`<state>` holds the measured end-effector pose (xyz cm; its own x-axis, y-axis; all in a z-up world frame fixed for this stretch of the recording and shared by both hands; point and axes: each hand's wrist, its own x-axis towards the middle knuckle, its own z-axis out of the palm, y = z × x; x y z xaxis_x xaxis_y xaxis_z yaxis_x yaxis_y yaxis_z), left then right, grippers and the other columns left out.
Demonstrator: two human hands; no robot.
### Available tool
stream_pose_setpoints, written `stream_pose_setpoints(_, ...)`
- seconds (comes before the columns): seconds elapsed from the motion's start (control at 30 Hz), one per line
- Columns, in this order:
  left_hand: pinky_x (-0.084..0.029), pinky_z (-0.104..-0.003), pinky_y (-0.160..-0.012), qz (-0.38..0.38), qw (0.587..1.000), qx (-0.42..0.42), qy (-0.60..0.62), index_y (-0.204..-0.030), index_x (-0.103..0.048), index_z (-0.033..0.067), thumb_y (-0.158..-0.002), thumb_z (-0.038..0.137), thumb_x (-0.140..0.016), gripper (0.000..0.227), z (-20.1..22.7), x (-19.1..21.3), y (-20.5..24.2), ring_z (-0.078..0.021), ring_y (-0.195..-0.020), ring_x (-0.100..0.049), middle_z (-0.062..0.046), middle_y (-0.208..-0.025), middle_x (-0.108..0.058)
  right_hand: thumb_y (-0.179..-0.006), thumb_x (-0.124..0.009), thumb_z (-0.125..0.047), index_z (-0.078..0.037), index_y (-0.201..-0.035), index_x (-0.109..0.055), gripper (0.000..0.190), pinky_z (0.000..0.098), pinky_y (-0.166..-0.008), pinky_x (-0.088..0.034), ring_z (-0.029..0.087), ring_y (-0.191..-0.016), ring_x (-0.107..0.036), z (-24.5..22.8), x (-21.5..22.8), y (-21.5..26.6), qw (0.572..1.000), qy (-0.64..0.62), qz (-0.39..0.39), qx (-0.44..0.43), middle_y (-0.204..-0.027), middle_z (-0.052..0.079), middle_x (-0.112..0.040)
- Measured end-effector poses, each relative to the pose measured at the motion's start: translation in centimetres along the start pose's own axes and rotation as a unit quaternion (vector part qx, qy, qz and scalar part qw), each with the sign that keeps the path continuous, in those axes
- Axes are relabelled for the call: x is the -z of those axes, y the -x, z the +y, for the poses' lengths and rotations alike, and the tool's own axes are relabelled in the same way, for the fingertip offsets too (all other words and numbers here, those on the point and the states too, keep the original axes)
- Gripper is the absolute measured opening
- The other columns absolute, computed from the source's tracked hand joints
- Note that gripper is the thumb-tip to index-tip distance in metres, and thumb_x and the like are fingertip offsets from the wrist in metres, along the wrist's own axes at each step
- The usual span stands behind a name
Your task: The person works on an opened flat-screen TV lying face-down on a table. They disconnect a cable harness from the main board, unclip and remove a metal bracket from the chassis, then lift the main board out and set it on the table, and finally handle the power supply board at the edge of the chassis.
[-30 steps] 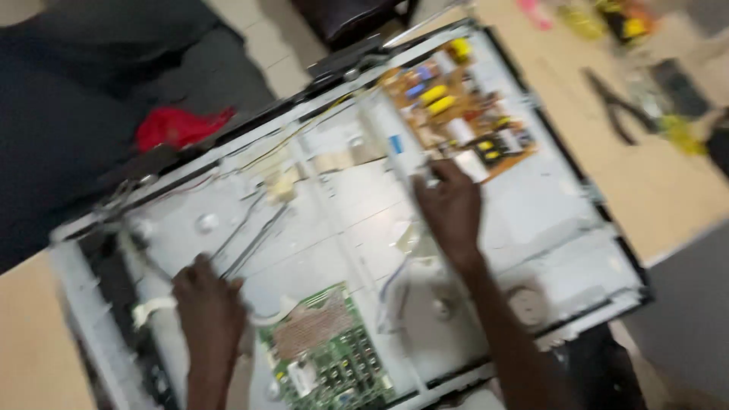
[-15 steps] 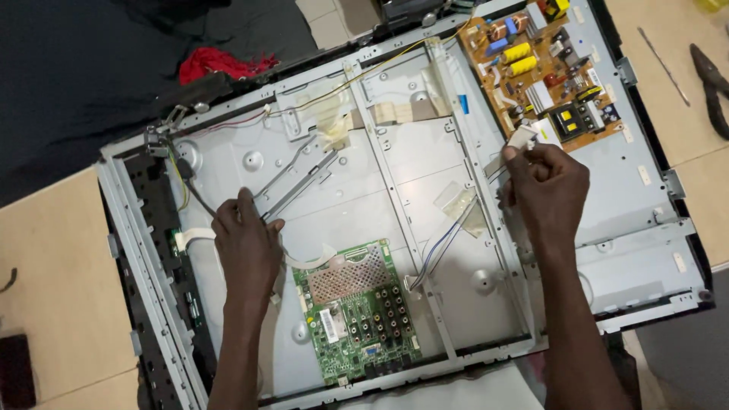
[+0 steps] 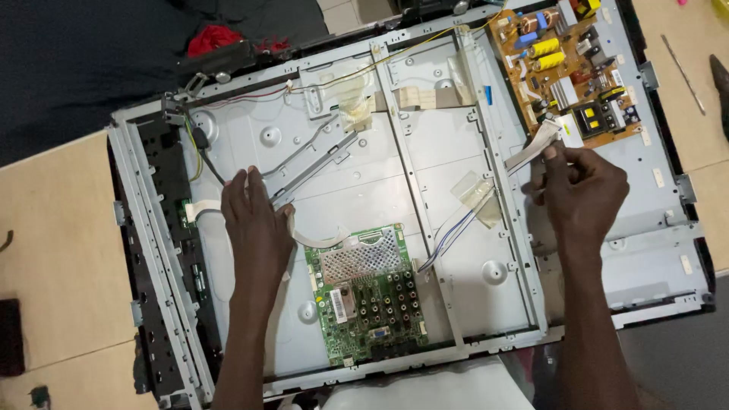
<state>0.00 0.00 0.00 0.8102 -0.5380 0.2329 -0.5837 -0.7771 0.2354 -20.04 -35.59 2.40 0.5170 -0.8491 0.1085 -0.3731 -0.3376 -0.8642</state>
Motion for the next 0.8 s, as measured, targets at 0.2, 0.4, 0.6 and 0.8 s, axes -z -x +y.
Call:
stream_pose_setpoints(0.2, -0.037, -0.052, -0.112, 0.007, 0.984, 0.045, 0.174, -0.143, -0.049, -0.0028, -0.100, 0.011, -0.057, 0.046, 4.4, 6.4, 4.0, -0.0413, -0.131, -0.046, -0.025, -0.139, -0.054, -0.111, -0.068, -0.011, 0.000, -0.115, -0.074, 0.013, 0.0319, -0.052, -0.053, 0.017, -0.056, -0.064, -6.2, 2.9, 4.6, 0.993, 0.108, -0.054, -0.002, -0.075, 0.011, -0.071)
stream_pose_setpoints(0.4, -0.050, -0.044, -0.089, -0.049, 0.923, 0.249, 0.290, -0.140, -0.059, 0.0139, -0.100, 0.032, -0.052, 0.044, 5.6, 8.2, 9.6, -0.0317, -0.111, -0.064, -0.009, -0.137, -0.061, -0.089, -0.077, -0.018, -0.010, -0.106, -0.078, 0.018, 0.0268, -0.057, -0.055, 0.014, -0.072, -0.071, -5.2, 1.2, 11.4, 0.957, 0.121, -0.236, 0.119, -0.097, 0.005, -0.079)
stream_pose_setpoints(0.6, -0.059, -0.040, -0.089, -0.038, 0.919, 0.221, 0.323, -0.134, -0.060, 0.0074, -0.101, 0.034, -0.049, 0.044, 5.1, 7.7, 12.7, -0.0263, -0.116, -0.066, -0.013, -0.127, -0.066, -0.090, -0.073, -0.033, -0.029, -0.132, -0.069, 0.043, 0.0468, -0.060, -0.050, 0.031, -0.085, -0.063, -6.2, -0.9, 11.8, 0.894, 0.252, -0.327, 0.175, -0.099, 0.009, -0.055)
stream_pose_setpoints(0.8, -0.059, -0.038, -0.084, -0.003, 0.918, 0.203, 0.342, -0.134, -0.059, 0.0061, -0.098, 0.020, -0.054, 0.039, 3.6, 9.1, 14.2, -0.0255, -0.111, -0.066, -0.012, -0.125, -0.066, -0.089, -0.075, -0.032, -0.025, -0.126, -0.069, 0.039, 0.0489, -0.054, -0.051, 0.037, -0.078, -0.065, -4.7, -2.5, 11.5, 0.847, 0.319, -0.370, 0.209, -0.102, 0.012, -0.057)
